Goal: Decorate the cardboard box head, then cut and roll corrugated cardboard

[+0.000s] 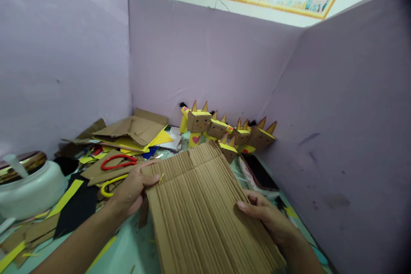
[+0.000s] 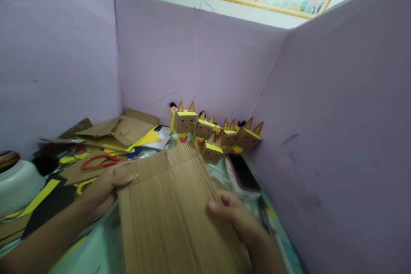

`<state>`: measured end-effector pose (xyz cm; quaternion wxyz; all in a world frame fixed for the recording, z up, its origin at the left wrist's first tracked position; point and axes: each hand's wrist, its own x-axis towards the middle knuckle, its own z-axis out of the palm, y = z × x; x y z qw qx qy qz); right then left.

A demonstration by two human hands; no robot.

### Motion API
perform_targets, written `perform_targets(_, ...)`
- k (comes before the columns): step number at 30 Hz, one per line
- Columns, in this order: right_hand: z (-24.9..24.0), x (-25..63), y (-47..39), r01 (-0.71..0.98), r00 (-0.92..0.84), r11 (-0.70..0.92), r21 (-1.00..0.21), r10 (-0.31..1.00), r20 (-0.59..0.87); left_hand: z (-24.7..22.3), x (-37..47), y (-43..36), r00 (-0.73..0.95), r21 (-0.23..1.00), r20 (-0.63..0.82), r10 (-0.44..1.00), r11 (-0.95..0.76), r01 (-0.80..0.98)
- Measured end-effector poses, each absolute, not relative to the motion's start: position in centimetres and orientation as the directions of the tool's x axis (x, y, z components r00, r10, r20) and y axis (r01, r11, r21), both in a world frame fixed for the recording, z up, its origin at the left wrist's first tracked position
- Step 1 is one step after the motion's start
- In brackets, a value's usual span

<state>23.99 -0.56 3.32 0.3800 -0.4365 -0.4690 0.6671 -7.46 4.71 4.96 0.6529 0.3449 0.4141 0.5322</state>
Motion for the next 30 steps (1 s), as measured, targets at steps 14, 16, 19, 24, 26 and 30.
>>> perform_targets(14,3.43,24.02,-0.61,-0.042,-0.343,-0.240,-0.970,0.915,-0.212,4.63,-7.51,4.63,0.104,0.889,-0.163,0.981,0.191,-0.416)
perform_targets(16,3.38,24.03,-0.60,-0.040,-0.342,-0.244,-0.969,0.915,-0.216,4.67,-7.45,4.64,0.126,0.885,-0.165,0.978,0.203,-0.419)
perform_targets(19,3.37,24.05,-0.58,-0.030,-0.333,-0.237,-0.971,0.918,-0.214,4.68,-7.43,4.65,0.133,0.878,-0.176,0.975,0.217,-0.427)
perform_targets(24,3.57,23.99,-0.55,-0.038,-0.339,-0.251,-0.967,0.914,-0.224,4.61,-7.54,4.59,0.127,0.886,-0.169,0.977,0.207,-0.414)
perform_targets(26,3.65,23.91,-0.51,-0.045,-0.344,-0.256,-0.966,0.912,-0.225,4.63,-7.58,4.60,0.145,0.892,-0.155,0.977,0.201,-0.405)
perform_targets(30,3.55,23.87,-0.37,-0.046,-0.355,-0.238,-0.970,0.912,-0.207,4.76,-7.62,4.66,0.162,0.898,-0.148,0.976,0.201,-0.391)
